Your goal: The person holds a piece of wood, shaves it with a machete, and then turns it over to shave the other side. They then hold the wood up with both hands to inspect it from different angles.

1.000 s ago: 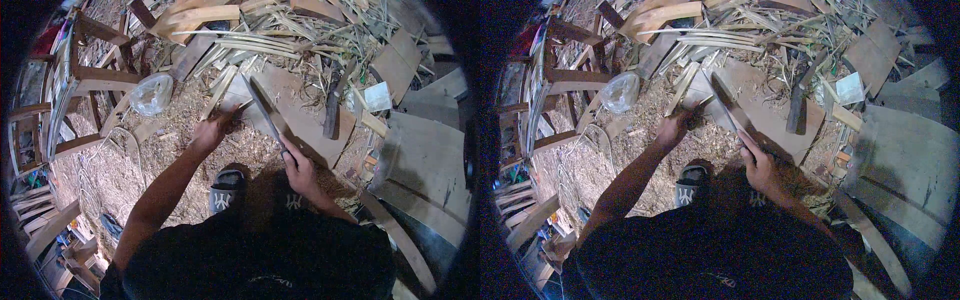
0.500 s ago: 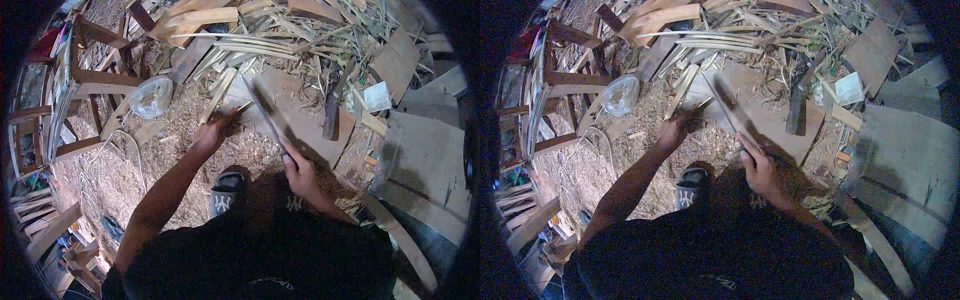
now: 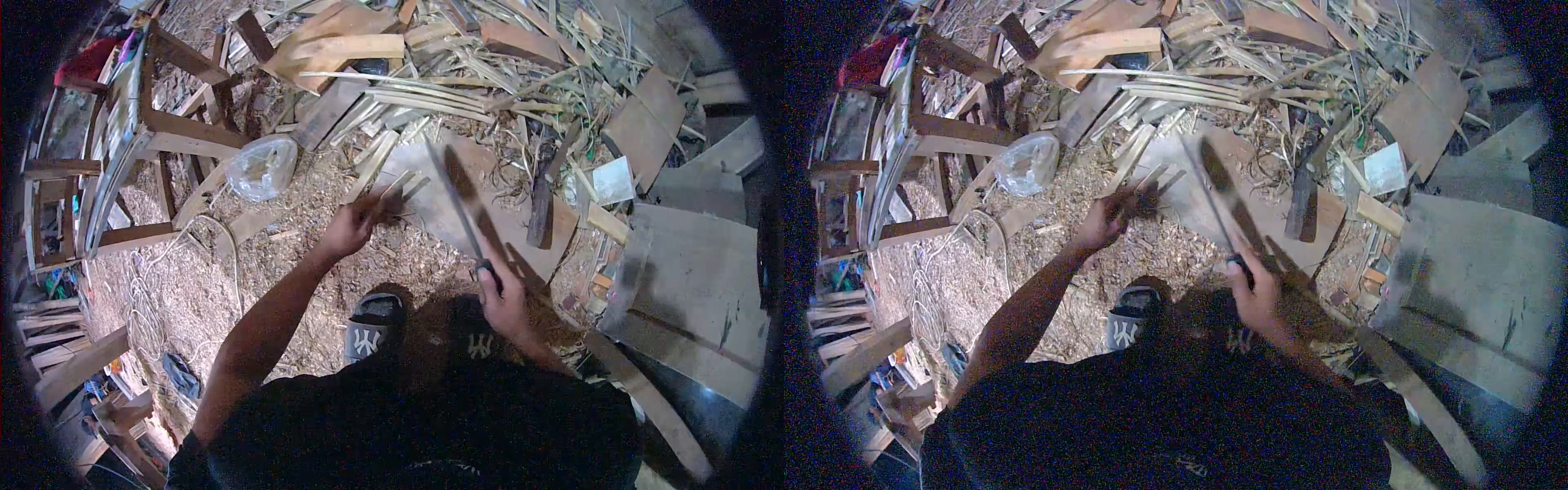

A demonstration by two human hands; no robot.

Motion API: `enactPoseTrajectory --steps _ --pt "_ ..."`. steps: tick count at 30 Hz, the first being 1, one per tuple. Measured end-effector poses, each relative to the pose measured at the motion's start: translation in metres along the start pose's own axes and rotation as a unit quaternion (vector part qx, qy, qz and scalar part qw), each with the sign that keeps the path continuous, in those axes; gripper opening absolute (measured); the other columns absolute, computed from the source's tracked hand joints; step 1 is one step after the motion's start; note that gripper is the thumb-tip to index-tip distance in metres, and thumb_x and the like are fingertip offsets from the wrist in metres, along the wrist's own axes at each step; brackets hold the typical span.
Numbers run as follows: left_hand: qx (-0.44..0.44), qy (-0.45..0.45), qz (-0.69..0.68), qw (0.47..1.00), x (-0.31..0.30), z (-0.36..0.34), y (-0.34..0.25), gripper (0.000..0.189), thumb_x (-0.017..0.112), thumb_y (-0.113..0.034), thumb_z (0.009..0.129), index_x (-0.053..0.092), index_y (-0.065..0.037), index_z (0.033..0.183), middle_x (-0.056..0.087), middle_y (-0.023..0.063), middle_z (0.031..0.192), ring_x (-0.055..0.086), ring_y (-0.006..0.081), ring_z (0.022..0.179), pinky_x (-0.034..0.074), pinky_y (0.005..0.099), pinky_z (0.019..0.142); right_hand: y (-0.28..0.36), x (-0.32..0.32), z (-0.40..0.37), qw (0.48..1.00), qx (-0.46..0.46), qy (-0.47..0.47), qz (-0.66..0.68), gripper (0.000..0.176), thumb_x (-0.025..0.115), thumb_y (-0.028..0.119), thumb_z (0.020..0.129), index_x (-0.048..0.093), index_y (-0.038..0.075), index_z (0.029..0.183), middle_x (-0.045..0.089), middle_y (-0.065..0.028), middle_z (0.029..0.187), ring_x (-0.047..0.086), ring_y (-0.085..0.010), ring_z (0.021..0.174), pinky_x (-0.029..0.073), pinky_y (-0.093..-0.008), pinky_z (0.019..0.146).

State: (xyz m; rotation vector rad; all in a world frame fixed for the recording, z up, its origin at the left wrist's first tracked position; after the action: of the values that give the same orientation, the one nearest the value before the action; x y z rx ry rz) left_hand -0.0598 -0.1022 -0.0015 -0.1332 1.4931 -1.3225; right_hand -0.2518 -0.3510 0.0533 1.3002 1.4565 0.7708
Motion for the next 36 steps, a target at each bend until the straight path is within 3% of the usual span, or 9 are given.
enactPoseTrajectory --steps 1,2,3,8,9,12,18,26,36 --pt "0.002 -0.005 0.002 1.0 -0.005 0.006 -0.005 0.039 0.049 -0.03 0.106 0.054 -0.014 0.14 0.071 0.0167 0.088 0.07 0.0313 0.069 0.057 0.0418 0.061 0.004 -0.009 0.001 0.998 0.061 -0.018 0.019 0.047 0.051 0.016 0.103 0.045 -0.001 0.146 0.055 -0.0212 0.143 0.051 -0.0266 0.135 0.036 -0.0357 0.113" --pt "-0.176 0.059 -0.109 0.976 -0.005 0.008 0.003 0.04 0.051 -0.032 0.105 0.056 -0.007 0.136 0.07 0.0117 0.088 0.067 0.0233 0.068 0.056 0.0373 0.06 0.002 -0.016 0.002 0.991 0.123 -0.036 0.038 0.048 0.051 0.016 0.102 0.045 -0.001 0.147 0.056 -0.022 0.141 0.053 -0.0273 0.132 0.037 -0.0357 0.111" --pt "-0.345 0.121 -0.216 0.905 -0.002 0.007 0.004 0.042 0.054 -0.034 0.105 0.058 -0.001 0.131 0.068 0.0066 0.088 0.064 0.0154 0.067 0.054 0.0329 0.06 -0.017 -0.027 0.008 0.992 -0.031 -0.095 -0.072 0.048 0.052 0.018 0.102 0.045 0.0 0.147 0.064 -0.0178 0.124 0.063 -0.024 0.109 0.047 -0.0351 0.098" --pt "-0.347 0.075 -0.301 0.885 0.008 0.011 0.009 0.042 0.052 -0.038 0.105 0.063 -0.002 0.124 0.067 0.0054 0.088 0.062 0.0131 0.068 0.054 0.0296 0.062 0.012 -0.069 0.031 0.989 0.062 -0.134 -0.025 0.05 0.058 0.021 0.101 0.048 0.002 0.145 0.064 -0.0138 0.124 0.062 -0.0188 0.1 0.051 -0.0337 0.09" --pt "-0.325 0.045 -0.322 0.888 0.012 0.012 0.014 0.039 0.052 -0.036 0.106 0.064 -0.002 0.122 0.067 0.0057 0.088 0.063 0.0117 0.069 0.054 0.0284 0.062 -0.007 -0.081 0.04 0.976 -0.066 -0.179 -0.109 0.048 0.06 0.02 0.1 0.05 0.003 0.144 0.066 -0.0093 0.117 0.059 -0.0119 0.087 0.052 -0.0295 0.078" --pt "-0.374 -0.004 -0.439 0.817 0.003 0.018 0.003 0.032 0.059 -0.028 0.103 0.067 -0.001 0.119 0.071 0.0078 0.094 0.065 0.0105 0.075 0.054 0.0272 0.066 0.016 -0.105 0.046 0.973 0.041 -0.206 -0.094 0.044 0.058 0.014 0.101 0.052 0.004 0.143 0.067 -0.0138 0.12 0.065 -0.0199 0.102 0.051 -0.0344 0.091" --pt "-0.224 -0.055 -0.143 0.962 -0.027 0.032 0.018 0.034 0.072 -0.016 0.093 0.067 -0.004 0.124 0.072 0.0057 0.081 0.065 0.0109 0.069 0.054 0.0283 0.062 -0.02 -0.134 0.042 0.953 0.022 -0.223 -0.203 0.043 0.06 0.015 0.099 0.055 0.003 0.14 0.067 -0.018 0.121 0.066 -0.0268 0.108 0.05 -0.0379 0.095" --pt "-0.347 -0.009 0.042 0.937 -0.04 0.04 0.015 0.037 0.073 -0.019 0.088 0.07 -0.012 0.124 0.075 0.0166 0.095 0.074 0.0201 0.081 0.057 0.0357 0.072 -0.019 -0.129 0.039 0.942 -0.023 -0.2 -0.268 0.043 0.06 0.017 0.1 0.054 0.002 0.139 0.06 -0.019 0.132 0.059 -0.0274 0.121 0.047 -0.038 0.101" --pt "-0.259 -0.033 0.068 0.963 -0.021 0.045 0.034 0.037 0.074 -0.018 0.085 0.071 -0.012 0.121 0.073 0.0183 0.089 0.071 0.0323 0.078 0.056 0.039 0.072 -0.012 -0.12 0.038 0.95 0.02 -0.187 -0.251 0.05 0.061 0.014 0.099 0.047 0.005 0.146 0.057 -0.0196 0.139 0.058 -0.0277 0.125 0.044 -0.0377 0.105"
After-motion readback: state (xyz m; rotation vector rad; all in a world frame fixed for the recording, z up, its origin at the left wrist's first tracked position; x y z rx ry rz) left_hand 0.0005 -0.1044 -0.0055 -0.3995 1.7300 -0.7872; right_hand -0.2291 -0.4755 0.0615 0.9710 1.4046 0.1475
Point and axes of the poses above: each hand's wrist, its own z-axis towards the middle knuckle, its own x-axis out of the palm, y = z × x, the point moved 4 cm from there along z, towards the middle knuckle
